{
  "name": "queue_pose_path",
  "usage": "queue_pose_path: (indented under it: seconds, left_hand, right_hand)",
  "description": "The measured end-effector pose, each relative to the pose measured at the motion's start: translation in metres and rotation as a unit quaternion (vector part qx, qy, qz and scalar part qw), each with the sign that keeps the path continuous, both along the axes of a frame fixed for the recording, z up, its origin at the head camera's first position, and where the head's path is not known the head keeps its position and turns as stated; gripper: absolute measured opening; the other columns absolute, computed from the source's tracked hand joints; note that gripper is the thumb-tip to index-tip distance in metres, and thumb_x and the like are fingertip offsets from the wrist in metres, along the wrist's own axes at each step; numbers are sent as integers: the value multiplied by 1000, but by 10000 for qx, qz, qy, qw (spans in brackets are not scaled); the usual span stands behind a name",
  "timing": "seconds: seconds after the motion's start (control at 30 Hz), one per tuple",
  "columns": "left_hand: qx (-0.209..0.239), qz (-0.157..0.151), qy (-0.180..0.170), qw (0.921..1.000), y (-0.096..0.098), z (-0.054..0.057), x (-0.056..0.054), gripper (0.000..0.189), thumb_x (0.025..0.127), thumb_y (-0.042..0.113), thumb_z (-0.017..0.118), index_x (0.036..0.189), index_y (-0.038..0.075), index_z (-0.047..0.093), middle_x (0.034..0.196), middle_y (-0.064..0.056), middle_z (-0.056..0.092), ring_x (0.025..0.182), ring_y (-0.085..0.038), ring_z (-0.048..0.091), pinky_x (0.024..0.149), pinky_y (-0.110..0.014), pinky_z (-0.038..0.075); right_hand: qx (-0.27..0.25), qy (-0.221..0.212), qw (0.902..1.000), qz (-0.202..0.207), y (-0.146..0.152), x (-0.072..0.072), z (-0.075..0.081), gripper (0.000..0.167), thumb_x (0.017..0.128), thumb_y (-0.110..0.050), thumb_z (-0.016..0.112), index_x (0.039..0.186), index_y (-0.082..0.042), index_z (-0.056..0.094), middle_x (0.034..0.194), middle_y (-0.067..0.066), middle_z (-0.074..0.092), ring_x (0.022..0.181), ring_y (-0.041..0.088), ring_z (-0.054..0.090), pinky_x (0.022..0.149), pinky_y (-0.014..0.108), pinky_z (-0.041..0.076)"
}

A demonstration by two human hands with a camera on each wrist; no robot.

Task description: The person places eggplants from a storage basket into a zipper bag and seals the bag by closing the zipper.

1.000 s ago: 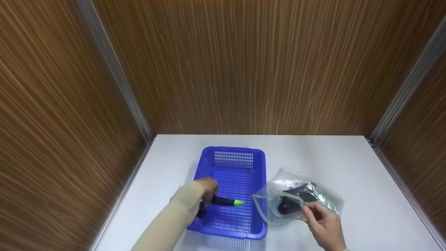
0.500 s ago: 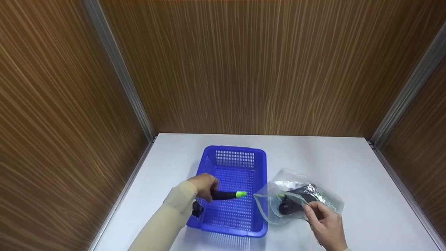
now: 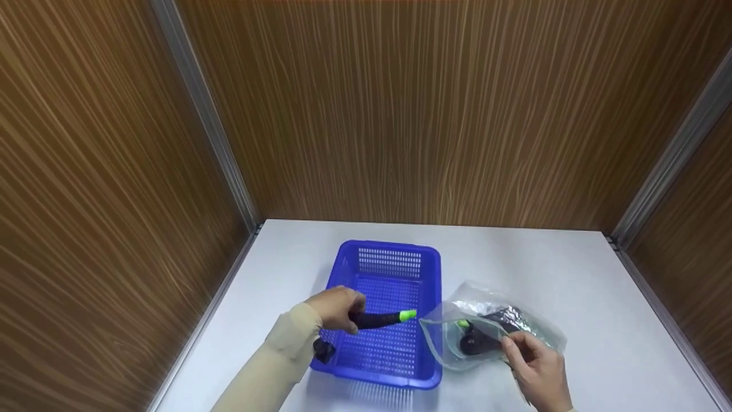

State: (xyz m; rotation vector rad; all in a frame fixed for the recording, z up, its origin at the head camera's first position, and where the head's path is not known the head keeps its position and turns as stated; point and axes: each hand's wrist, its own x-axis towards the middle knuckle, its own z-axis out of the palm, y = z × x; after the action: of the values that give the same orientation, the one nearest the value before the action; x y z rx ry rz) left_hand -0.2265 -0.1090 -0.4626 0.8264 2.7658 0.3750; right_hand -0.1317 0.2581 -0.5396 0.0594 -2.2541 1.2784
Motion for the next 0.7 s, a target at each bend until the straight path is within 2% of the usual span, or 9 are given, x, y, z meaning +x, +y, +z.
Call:
queue_pose_path:
  seconds: [0.1, 0.27, 0.5, 0.7]
  left_hand:
    - [133, -86, 10, 9999, 4, 4, 5, 28, 69, 24, 86, 85, 17, 65, 78, 7, 61, 75, -10, 54, 75, -29, 47]
    - [243, -390, 213, 9987, 14, 9, 12, 29, 70, 27, 85, 88, 17, 65, 81, 8, 60, 76, -9, 54, 76, -30, 47]
    - [142, -799, 577, 9950, 28, 18, 24, 32, 71, 32, 84, 91, 18, 64, 83, 9, 56, 79, -8, 50, 77, -27, 46]
    - [131, -1095, 779, 9908, 42, 21, 34, 33, 71, 33, 84, 94, 19, 65, 84, 9, 54, 80, -8, 49, 77, -25, 45]
  right_hand:
    - [-49, -53, 10000, -3, -1, 0, -1, 14, 88, -6, 68, 77, -13, 65, 60, -5, 57, 49, 10, 50, 44, 17, 39]
    - [-135, 120, 9998, 115, -1, 0, -1, 12, 86, -3, 69, 77, -9, 66, 59, -3, 57, 49, 10, 50, 45, 17, 39]
    - [-10, 263, 9996, 67, 1, -1, 0, 11, 86, -5, 70, 77, -10, 67, 58, -7, 56, 49, 9, 49, 46, 16, 38]
    - [44, 144, 9999, 9, 2, -2, -1, 9, 87, -10, 70, 79, -7, 67, 60, -8, 58, 51, 9, 51, 48, 16, 39]
